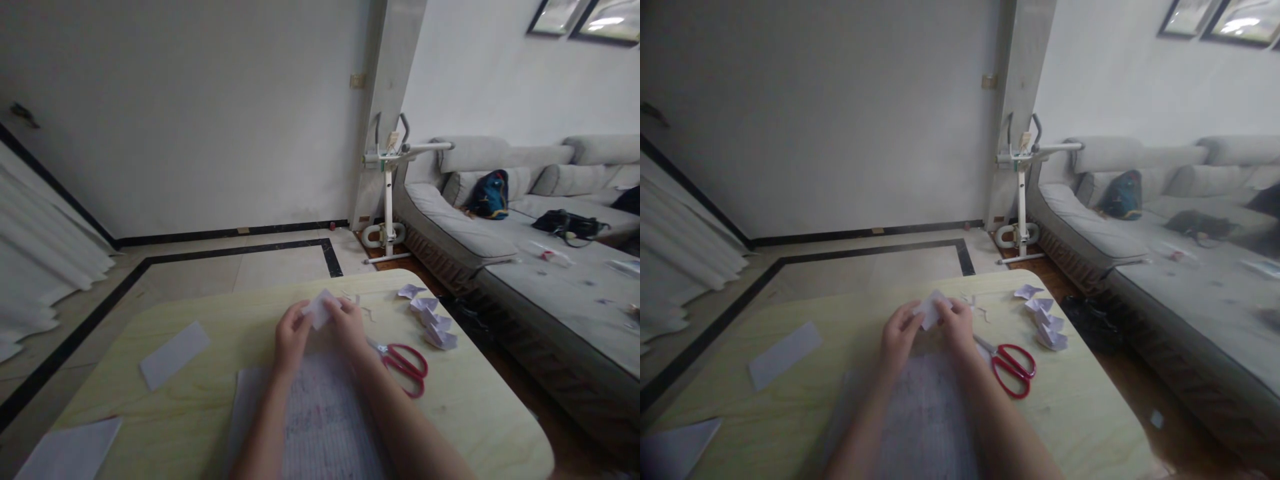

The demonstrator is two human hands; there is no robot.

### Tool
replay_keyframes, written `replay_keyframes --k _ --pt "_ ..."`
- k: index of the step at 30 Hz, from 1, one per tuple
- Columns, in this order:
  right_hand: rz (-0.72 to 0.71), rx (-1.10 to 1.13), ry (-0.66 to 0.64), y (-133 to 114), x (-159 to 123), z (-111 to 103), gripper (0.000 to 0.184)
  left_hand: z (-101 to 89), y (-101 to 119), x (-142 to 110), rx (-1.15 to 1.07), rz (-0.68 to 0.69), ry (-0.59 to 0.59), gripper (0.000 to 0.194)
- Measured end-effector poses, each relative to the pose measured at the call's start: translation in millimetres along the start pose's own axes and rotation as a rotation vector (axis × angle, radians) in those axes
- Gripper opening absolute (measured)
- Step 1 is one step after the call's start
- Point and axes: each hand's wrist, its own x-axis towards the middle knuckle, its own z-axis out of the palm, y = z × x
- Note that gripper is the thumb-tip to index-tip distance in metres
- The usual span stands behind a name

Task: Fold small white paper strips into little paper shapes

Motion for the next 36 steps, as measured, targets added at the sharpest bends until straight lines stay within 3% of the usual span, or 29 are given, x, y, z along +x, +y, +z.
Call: replay_keyframes --k 10,26,31,36 --pt "-0.018 -0.019 0.000 7.4 3.4 -0.5 0.028 -0.8 -0.6 1.7 -0.048 -0.039 0.029 0.035" --pt "-0.049 -0.057 -0.002 2.2 0.9 -1.0 0.029 -2.7 -1.5 1.6 -0.053 -0.043 -0.044 0.038" --pt "-0.081 -0.075 -0.028 -1.9 -1.3 1.4 0.024 -5.1 -0.3 1.3 0.061 -0.029 -0.098 0.030" --pt "-0.050 -0.043 -0.069 0.9 -1.2 3.2 0.028 -6.6 1.4 2.4 0.149 -0.018 -0.030 0.029"
